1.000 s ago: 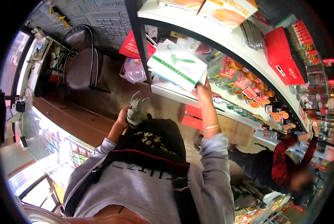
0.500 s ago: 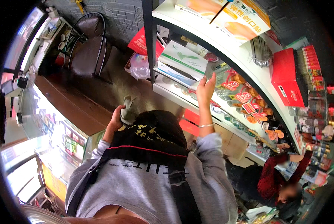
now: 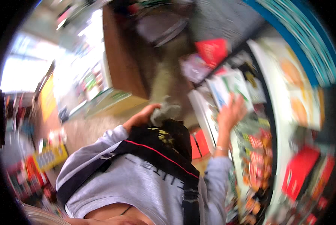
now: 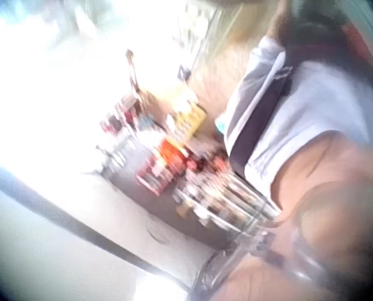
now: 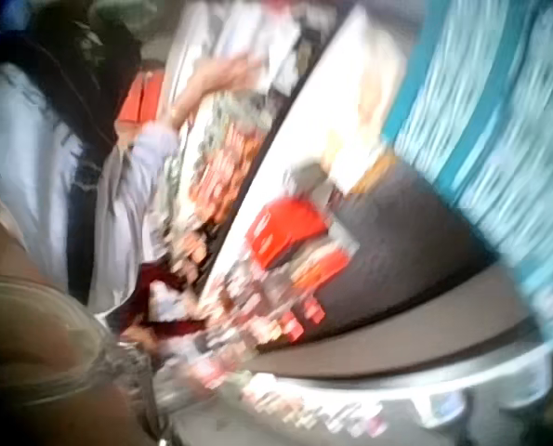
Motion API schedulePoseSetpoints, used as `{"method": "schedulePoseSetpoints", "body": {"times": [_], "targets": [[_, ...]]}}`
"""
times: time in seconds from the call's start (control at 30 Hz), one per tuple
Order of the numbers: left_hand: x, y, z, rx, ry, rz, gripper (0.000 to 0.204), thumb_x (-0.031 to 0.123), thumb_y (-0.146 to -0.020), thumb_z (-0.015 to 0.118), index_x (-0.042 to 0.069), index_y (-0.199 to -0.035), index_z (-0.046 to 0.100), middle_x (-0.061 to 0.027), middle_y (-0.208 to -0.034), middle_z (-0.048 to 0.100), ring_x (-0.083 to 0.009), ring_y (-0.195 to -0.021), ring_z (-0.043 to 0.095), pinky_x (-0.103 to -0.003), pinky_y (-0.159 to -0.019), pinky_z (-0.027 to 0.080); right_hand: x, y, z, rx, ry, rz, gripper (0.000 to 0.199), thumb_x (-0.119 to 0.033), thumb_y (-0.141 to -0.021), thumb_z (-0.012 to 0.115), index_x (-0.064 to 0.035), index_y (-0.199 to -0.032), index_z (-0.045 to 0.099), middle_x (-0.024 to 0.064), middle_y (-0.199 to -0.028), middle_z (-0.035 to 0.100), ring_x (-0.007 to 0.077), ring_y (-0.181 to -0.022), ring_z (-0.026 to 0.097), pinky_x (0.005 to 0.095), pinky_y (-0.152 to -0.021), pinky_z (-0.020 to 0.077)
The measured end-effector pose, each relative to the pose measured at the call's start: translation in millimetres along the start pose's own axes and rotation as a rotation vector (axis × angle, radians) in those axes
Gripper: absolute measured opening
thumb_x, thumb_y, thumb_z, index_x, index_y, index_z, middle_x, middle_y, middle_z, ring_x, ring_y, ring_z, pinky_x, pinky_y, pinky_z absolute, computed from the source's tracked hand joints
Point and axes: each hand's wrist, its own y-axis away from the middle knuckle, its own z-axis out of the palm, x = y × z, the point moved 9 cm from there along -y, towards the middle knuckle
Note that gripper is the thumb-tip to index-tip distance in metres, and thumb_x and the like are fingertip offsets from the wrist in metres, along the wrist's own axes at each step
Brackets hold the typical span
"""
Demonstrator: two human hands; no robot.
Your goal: The person wipes the shelves in a store using a cloth. They move bottles and other items to clean the surfaces and then place them back.
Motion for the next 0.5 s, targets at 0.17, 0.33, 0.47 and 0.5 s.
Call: {"method": "schedulePoseSetpoints", "body": {"times": [0.17,0.33,0.47,0.5], "targets": [[-36.8,0.9,-38.0,0.000,0.125,0.041,0.027,0.025,-0.081,0.057,0.003,-0.096,0.061,-0.0082,-0.086,0.064,-0.0196,-0.075,0.062,-0.033,-0.070,0.050,-62.0,39.4,-37.4,0.121,-0.214,-0.090,0.065,-0.020,-0.078,0.066,-0.0114,-0.137,0.040,0.0176,-0.143,0.031,0.0353,-0.131,0.031,0.0494,-0.107,0.0253],[-38.5,14.9,-80.9,-0.133,0.319,0.111,0.023,0.022,-0.082,0.055,0.005,-0.095,0.061,-0.0061,-0.086,0.063,-0.0182,-0.074,0.061,-0.032,-0.070,0.049,-186.1,62.8,-22.5,-0.095,-0.548,-0.328,0.046,-0.014,-0.081,0.062,-0.0066,-0.124,0.049,0.0165,-0.137,0.037,0.0354,-0.126,0.037,0.0453,-0.104,0.0314],[-20.4,33.6,-151.4,-0.170,0.342,0.246,0.027,0.021,-0.086,0.049,0.003,-0.102,0.060,-0.0102,-0.093,0.066,-0.0217,-0.081,0.064,-0.035,-0.075,0.052,-310.1,76.5,44.4,-0.704,-1.363,-0.059,0.022,-0.016,-0.089,0.058,-0.0005,-0.104,0.060,0.0076,-0.091,0.064,0.0177,-0.076,0.064,0.0271,-0.069,0.0506],[-14.3,59.8,-169.2,-0.091,0.353,0.225,0.028,0.022,-0.085,0.051,0.002,-0.102,0.060,-0.0113,-0.092,0.066,-0.0225,-0.081,0.064,-0.035,-0.076,0.052,-349.8,89.3,55.3,-0.962,-1.488,0.100,0.022,-0.019,-0.091,0.056,-0.0010,-0.102,0.061,0.0062,-0.083,0.065,0.0156,-0.071,0.064,0.0262,-0.066,0.0511]]}}
